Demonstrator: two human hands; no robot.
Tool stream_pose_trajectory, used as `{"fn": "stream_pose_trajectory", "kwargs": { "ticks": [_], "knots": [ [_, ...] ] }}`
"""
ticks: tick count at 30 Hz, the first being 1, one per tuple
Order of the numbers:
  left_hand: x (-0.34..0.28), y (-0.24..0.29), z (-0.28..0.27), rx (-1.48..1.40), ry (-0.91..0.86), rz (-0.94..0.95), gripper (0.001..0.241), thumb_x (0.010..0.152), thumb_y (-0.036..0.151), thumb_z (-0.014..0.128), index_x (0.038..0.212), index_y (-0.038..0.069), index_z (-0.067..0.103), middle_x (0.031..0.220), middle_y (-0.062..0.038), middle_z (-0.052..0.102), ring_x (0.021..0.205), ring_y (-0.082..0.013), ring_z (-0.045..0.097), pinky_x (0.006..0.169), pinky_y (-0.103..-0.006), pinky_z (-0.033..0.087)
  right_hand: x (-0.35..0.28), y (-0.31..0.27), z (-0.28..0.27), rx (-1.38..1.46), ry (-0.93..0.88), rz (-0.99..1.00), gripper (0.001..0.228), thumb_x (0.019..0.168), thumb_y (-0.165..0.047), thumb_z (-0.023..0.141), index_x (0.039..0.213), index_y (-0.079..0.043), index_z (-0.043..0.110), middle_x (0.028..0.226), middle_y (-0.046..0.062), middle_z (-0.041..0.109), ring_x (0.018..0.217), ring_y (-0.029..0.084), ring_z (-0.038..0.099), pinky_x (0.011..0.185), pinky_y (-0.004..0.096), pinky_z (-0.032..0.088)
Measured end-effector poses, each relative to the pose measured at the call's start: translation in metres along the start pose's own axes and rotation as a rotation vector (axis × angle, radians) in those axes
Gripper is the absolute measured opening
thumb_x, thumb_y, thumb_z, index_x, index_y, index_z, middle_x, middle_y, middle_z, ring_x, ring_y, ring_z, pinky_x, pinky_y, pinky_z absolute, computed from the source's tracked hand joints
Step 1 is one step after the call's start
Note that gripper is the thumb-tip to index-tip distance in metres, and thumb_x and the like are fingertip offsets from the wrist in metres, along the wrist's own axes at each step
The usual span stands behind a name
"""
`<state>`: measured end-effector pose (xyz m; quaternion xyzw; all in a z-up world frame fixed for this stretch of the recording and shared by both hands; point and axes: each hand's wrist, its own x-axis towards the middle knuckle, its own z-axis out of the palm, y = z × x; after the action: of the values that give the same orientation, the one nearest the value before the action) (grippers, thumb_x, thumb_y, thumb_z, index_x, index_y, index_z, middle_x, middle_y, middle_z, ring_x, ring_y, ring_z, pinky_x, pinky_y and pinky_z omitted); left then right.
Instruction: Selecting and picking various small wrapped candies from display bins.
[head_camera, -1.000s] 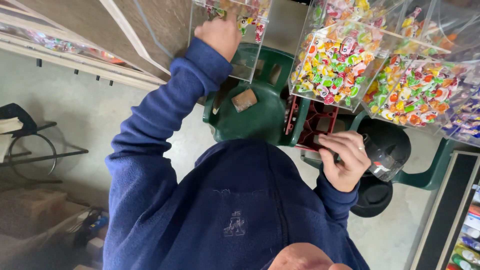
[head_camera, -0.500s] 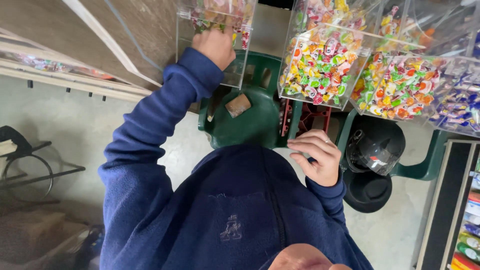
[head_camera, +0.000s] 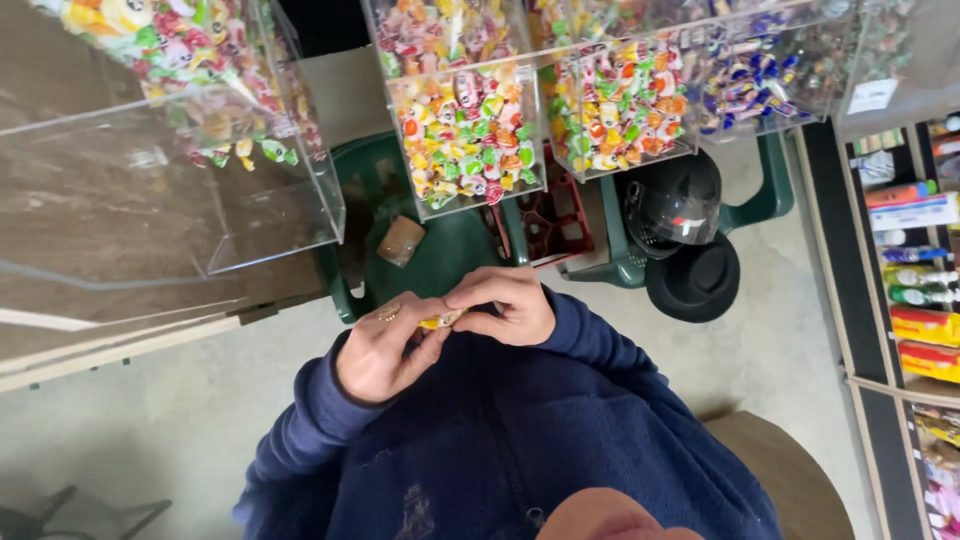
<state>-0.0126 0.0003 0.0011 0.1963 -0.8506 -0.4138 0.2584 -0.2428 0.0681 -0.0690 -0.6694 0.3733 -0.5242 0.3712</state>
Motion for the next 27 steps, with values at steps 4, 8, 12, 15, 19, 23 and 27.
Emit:
{"fn": "stream_pose_trajectory", "kwargs": {
  "ticks": [4, 8, 12, 15, 19, 23, 27],
  "knots": [
    [0.001, -0.012, 0.011, -0.038, 0.091, -0.005, 0.032, 0.095, 0.004, 0.074, 0.125, 0.000, 0.061, 0.099, -0.011, 0.068, 0.076, -0.0190, 0.069, 0.068, -0.0301, 0.056, 0.003, -0.008, -0.026, -0.061, 0.154, 0.012, 0.019, 0.090, -0.006, 0.084, 0.106, -0.003, 0.075, 0.104, 0.012, 0.077, 0.095, 0.024, 0.078, 0.085, 0.032, 0.062],
    [-0.009, -0.023, 0.013, 0.003, 0.149, -0.088, 0.052, 0.087, 0.010, 0.080, 0.131, -0.005, 0.056, 0.097, -0.012, 0.067, 0.078, -0.0220, 0.066, 0.071, -0.0329, 0.056, 0.016, -0.011, -0.099, -0.394, 0.678, 0.106, 0.012, 0.094, -0.002, 0.081, 0.103, 0.001, 0.073, 0.101, 0.010, 0.077, 0.086, 0.013, 0.073, 0.077, 0.027, 0.058],
    [-0.021, -0.031, 0.016, 0.066, 0.165, -0.140, 0.036, 0.089, 0.009, 0.079, 0.120, 0.000, 0.063, 0.096, -0.012, 0.067, 0.085, -0.0226, 0.071, 0.073, -0.0317, 0.058, 0.043, -0.008, -0.151, -0.752, 0.747, 0.066, 0.012, 0.099, 0.003, 0.082, 0.106, 0.002, 0.072, 0.102, 0.012, 0.076, 0.087, 0.014, 0.075, 0.077, 0.027, 0.060],
    [-0.024, -0.031, 0.015, 0.086, 0.151, -0.126, 0.034, 0.088, 0.008, 0.079, 0.117, -0.001, 0.065, 0.096, -0.012, 0.067, 0.082, -0.0238, 0.070, 0.073, -0.0335, 0.057, 0.058, 0.005, -0.158, -0.949, 0.614, 0.023, 0.015, 0.097, 0.001, 0.086, 0.101, -0.001, 0.072, 0.094, 0.012, 0.075, 0.081, 0.019, 0.075, 0.073, 0.030, 0.058],
    [-0.022, -0.027, 0.008, 0.171, 0.190, -0.093, 0.032, 0.088, 0.008, 0.079, 0.116, 0.000, 0.066, 0.093, -0.011, 0.068, 0.084, -0.0264, 0.069, 0.074, -0.0359, 0.056, 0.070, 0.001, -0.160, -1.120, 0.514, -0.048, 0.014, 0.094, -0.002, 0.087, 0.099, -0.005, 0.074, 0.090, 0.010, 0.074, 0.080, 0.026, 0.071, 0.074, 0.036, 0.056],
    [-0.026, -0.032, -0.011, 0.292, 0.245, -0.044, 0.027, 0.089, 0.006, 0.077, 0.113, 0.000, 0.066, 0.093, -0.013, 0.066, 0.086, -0.0311, 0.067, 0.076, -0.0399, 0.055, 0.062, -0.011, -0.158, -1.210, 0.364, -0.082, 0.012, 0.100, -0.002, 0.074, 0.111, -0.006, 0.076, 0.105, 0.012, 0.076, 0.099, 0.034, 0.065, 0.092, 0.043, 0.054],
    [-0.026, -0.045, -0.054, 0.486, 0.336, 0.022, 0.019, 0.094, -0.002, 0.073, 0.112, 0.000, 0.066, 0.092, -0.016, 0.062, 0.087, -0.0355, 0.064, 0.078, -0.0430, 0.053, 0.031, -0.024, -0.150, -1.157, 0.356, -0.069, 0.021, 0.105, -0.005, 0.065, 0.123, -0.003, 0.076, 0.118, 0.012, 0.077, 0.108, 0.032, 0.063, 0.107, 0.039, 0.047]
  ]
}}
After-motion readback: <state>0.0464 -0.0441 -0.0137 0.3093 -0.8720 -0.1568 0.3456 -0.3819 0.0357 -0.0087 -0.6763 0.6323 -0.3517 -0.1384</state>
